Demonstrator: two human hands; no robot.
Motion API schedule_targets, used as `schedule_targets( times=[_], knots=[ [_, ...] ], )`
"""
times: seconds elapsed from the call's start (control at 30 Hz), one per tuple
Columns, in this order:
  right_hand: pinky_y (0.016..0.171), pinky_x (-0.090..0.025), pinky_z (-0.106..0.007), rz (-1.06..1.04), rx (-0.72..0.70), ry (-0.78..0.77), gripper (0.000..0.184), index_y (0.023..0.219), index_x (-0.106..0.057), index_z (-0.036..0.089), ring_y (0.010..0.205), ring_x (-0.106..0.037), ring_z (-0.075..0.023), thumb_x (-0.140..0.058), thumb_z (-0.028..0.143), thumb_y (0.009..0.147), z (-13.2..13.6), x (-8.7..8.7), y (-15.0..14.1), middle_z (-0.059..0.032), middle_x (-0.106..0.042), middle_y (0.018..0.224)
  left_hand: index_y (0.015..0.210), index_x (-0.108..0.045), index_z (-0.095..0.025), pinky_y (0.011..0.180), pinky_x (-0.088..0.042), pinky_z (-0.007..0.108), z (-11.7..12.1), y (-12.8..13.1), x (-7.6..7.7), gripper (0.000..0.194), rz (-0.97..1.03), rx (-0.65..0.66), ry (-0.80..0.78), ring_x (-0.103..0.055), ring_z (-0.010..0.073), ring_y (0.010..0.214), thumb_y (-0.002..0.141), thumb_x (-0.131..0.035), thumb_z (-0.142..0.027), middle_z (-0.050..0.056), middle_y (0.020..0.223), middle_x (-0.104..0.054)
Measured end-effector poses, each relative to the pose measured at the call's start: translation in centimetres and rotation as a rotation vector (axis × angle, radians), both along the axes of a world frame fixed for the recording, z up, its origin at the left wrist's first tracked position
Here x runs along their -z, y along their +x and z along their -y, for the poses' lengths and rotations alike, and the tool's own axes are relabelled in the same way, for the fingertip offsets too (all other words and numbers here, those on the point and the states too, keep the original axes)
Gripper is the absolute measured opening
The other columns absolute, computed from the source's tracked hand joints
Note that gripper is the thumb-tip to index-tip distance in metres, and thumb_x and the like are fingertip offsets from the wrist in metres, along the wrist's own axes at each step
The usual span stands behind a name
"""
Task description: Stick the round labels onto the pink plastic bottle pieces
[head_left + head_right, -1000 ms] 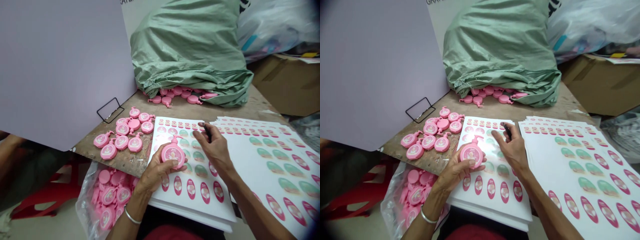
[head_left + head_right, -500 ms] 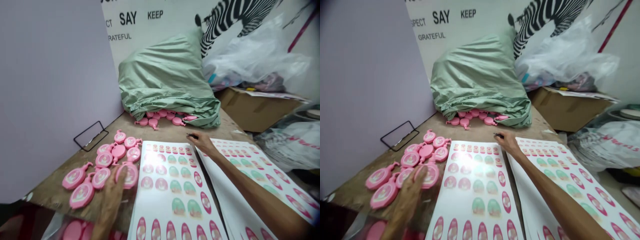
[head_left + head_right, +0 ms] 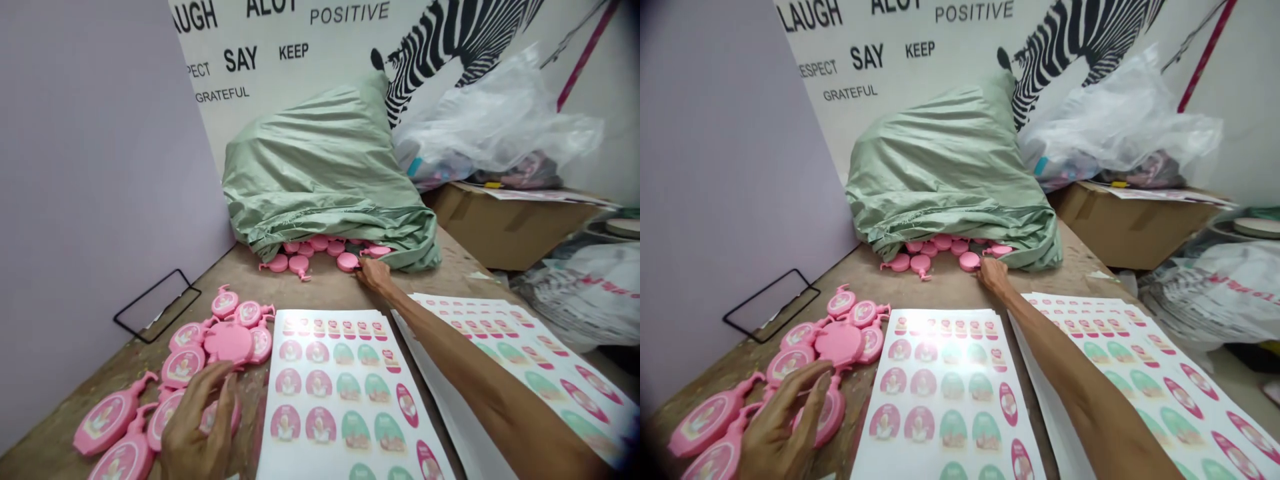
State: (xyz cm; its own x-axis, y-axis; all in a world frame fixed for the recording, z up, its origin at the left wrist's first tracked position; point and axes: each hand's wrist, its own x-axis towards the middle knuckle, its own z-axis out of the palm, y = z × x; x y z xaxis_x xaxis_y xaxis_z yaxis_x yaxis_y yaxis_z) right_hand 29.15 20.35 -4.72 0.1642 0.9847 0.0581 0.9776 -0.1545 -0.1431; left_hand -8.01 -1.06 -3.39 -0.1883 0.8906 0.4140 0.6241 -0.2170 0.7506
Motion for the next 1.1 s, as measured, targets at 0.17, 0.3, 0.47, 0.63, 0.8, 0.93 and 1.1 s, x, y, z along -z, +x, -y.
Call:
schedule_targets(
  times=[0.17, 0.3, 0.47, 0.63, 0.8, 0.93, 1.1],
  knots=[
    [0.090, -0.044, -0.032, 0.016, -0.325, 0.095, 0.035, 0.124, -0.060, 0.021, 0.107, -0.061, -0.0225, -0.055, 0.021, 0.089, 6.9, -3.5, -0.5, -0.0096, -0.067, 0.113, 0.098, -0.068, -0.019, 0.076, -0.054, 0.031, -1.1, 2.6, -0.9, 0.032, 0.248, 0.114, -0.238, -0.065, 0.0220, 0.091, 0.083, -0.058, -0.045, 0.007, 0.099, -0.070],
    [0.080, -0.042, -0.026, -0.007, -0.804, 0.120, 0.026, 0.110, -0.067, 0.024, 0.090, -0.061, -0.0167, -0.058, 0.019, 0.085, 13.8, -6.8, -3.6, -0.0047, -0.069, 0.093, 0.108, -0.065, -0.016, 0.082, -0.054, 0.034, -1.3, 4.9, -3.0, 0.039, 0.530, 0.422, -0.458, -0.063, 0.0244, 0.100, 0.081, -0.063, -0.045, 0.012, 0.111, -0.067],
    [0.073, -0.039, -0.031, -0.034, -1.176, 0.212, 0.025, 0.103, -0.067, 0.023, 0.077, -0.056, -0.0174, -0.052, 0.012, 0.086, 20.0, -8.7, -8.0, -0.0035, -0.064, 0.080, 0.104, -0.070, -0.016, 0.079, -0.053, 0.031, 1.7, 7.2, -4.6, 0.031, 0.734, 0.773, -0.785, -0.064, 0.0229, 0.093, 0.079, -0.067, -0.034, 0.008, 0.099, -0.069],
    [0.081, -0.046, -0.034, -0.495, -0.874, 0.113, 0.042, 0.130, -0.051, 0.023, 0.094, -0.060, -0.0209, -0.056, 0.029, 0.088, 23.3, -7.6, -9.1, -0.0086, -0.065, 0.109, 0.100, -0.066, -0.013, 0.065, -0.056, 0.028, 4.1, 5.7, -3.6, 0.029, 0.996, 0.621, -0.786, -0.068, 0.0191, 0.073, 0.079, -0.069, -0.032, 0.010, 0.088, -0.071],
    [0.072, -0.049, -0.032, -0.815, -0.471, -0.030, 0.029, 0.109, -0.057, 0.021, 0.083, -0.061, -0.0185, -0.048, 0.044, 0.092, 26.6, -5.4, -11.1, -0.0062, -0.065, 0.095, 0.116, -0.057, -0.013, 0.070, -0.059, 0.033, 4.6, 3.1, -2.7, 0.042, 1.107, 0.425, -0.688, -0.068, 0.0226, 0.087, 0.084, -0.063, -0.039, 0.014, 0.099, -0.070],
    [0.068, -0.049, -0.029, -1.014, -0.323, 0.009, 0.052, 0.120, -0.054, 0.022, 0.081, -0.059, -0.0165, -0.068, 0.047, 0.077, 26.8, -5.7, -15.0, -0.0058, -0.063, 0.097, 0.122, -0.057, -0.017, 0.095, -0.050, 0.045, 5.1, 4.5, -3.2, 0.046, 0.751, 0.424, -0.565, -0.059, 0.0271, 0.110, 0.079, -0.067, -0.029, 0.013, 0.117, -0.064],
    [0.060, -0.041, -0.024, -1.124, -0.368, 0.256, 0.022, 0.087, -0.060, 0.018, 0.065, -0.049, -0.0106, -0.062, 0.039, 0.083, 23.6, -6.9, -17.9, 0.0003, -0.057, 0.075, 0.126, -0.059, -0.021, 0.107, -0.038, 0.048, 5.3, 5.1, -5.3, 0.062, 0.393, 0.388, -0.324, -0.048, 0.0321, 0.124, 0.067, -0.077, -0.021, 0.011, 0.130, -0.055]
  ],
)
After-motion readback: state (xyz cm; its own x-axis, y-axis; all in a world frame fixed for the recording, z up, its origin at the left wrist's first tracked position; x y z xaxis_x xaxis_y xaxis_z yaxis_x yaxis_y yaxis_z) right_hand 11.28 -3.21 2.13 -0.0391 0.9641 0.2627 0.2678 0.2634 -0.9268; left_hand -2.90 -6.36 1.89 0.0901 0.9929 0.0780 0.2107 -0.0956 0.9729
